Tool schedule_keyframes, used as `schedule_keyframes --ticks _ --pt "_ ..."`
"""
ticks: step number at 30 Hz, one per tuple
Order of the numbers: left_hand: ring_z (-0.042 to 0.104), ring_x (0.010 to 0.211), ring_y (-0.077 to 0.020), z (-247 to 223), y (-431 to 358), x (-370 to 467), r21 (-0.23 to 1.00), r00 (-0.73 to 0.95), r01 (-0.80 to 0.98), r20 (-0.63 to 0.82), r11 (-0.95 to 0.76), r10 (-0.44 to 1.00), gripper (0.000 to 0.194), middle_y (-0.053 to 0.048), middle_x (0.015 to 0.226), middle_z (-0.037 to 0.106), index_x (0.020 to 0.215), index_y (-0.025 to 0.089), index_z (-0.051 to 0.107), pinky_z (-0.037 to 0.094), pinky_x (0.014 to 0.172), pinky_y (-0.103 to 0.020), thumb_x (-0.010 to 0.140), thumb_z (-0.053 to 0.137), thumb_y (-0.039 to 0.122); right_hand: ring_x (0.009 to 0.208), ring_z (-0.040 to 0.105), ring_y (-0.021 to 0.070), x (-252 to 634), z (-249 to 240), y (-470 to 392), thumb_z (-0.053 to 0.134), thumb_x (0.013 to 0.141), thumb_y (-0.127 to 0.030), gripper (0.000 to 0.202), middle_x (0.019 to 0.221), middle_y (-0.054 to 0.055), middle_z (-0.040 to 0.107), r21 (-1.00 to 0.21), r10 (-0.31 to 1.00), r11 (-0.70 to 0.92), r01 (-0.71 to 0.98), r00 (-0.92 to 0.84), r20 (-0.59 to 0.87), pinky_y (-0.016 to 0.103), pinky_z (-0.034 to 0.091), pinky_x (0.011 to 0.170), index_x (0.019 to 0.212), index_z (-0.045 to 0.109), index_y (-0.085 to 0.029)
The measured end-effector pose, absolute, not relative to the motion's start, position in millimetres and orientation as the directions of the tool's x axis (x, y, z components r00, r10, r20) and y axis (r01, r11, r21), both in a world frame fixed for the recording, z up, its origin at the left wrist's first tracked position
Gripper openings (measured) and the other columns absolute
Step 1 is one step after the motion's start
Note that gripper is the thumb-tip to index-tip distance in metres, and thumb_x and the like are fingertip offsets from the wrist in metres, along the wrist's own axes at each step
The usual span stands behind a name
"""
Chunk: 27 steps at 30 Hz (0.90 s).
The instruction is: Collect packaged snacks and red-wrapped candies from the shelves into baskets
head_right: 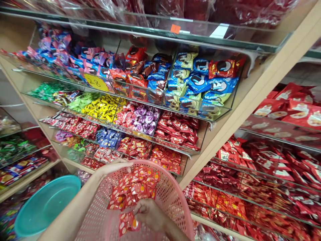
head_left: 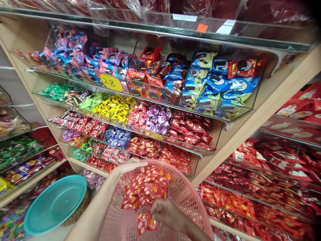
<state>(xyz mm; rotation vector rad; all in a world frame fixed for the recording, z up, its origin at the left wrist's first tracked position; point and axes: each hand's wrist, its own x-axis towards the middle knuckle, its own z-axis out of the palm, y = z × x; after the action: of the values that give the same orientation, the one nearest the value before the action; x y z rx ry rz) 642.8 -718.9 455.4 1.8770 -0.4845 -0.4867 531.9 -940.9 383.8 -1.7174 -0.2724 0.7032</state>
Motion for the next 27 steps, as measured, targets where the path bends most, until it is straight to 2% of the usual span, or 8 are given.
schedule_keyframes --ticks 6,11,17,27 --pt "0.059 0.083 -0.0210 452.4 -720.8 644.5 0.933 0.841 -0.094 -0.113 -0.348 -0.530 0.045 -0.005 0.073 0.068 0.062 0.014 0.070 0.035 0.089 -0.031 0.077 0.053 0.053 0.049 0.040 0.0062 530.2 368.4 -944.6 0.069 0.064 -0.027 0.015 0.054 -0.006 0.048 -0.960 0.530 -0.232 -0.158 0.807 -0.261 0.020 0.028 0.049 0.071 0.060 -0.016" --pt "0.058 0.086 -0.0228 458.8 -722.2 643.1 0.924 0.831 -0.113 -0.113 -0.365 -0.545 0.047 -0.006 0.076 0.069 0.062 0.014 0.070 0.035 0.089 -0.033 0.077 0.051 0.054 0.051 0.042 0.0069 530.5 355.4 -945.6 0.072 0.059 -0.026 0.021 0.058 -0.005 0.051 -0.961 0.594 -0.132 -0.243 0.757 -0.273 0.020 0.029 0.050 0.074 0.060 -0.018" --pt "0.057 0.092 -0.0228 462.1 -722.3 640.9 0.920 0.837 -0.103 -0.125 -0.378 -0.533 0.045 -0.005 0.079 0.069 0.062 0.015 0.070 0.034 0.092 -0.032 0.077 0.051 0.054 0.051 0.037 0.0061 532.3 369.8 -943.4 0.069 0.055 -0.015 0.022 0.057 -0.007 0.047 -0.961 0.524 -0.170 -0.217 0.806 -0.274 0.020 0.028 0.051 0.074 0.058 -0.017" --pt "0.055 0.078 -0.0180 454.2 -721.7 642.0 0.921 0.826 -0.113 -0.121 -0.373 -0.550 0.048 -0.003 0.070 0.064 0.060 0.013 0.063 0.034 0.084 -0.030 0.077 0.050 0.056 0.052 0.035 0.0070 532.5 373.2 -948.2 0.071 0.057 -0.019 0.024 0.055 -0.007 0.045 -0.961 0.509 -0.157 -0.227 0.815 -0.276 0.022 0.026 0.050 0.075 0.056 -0.017"
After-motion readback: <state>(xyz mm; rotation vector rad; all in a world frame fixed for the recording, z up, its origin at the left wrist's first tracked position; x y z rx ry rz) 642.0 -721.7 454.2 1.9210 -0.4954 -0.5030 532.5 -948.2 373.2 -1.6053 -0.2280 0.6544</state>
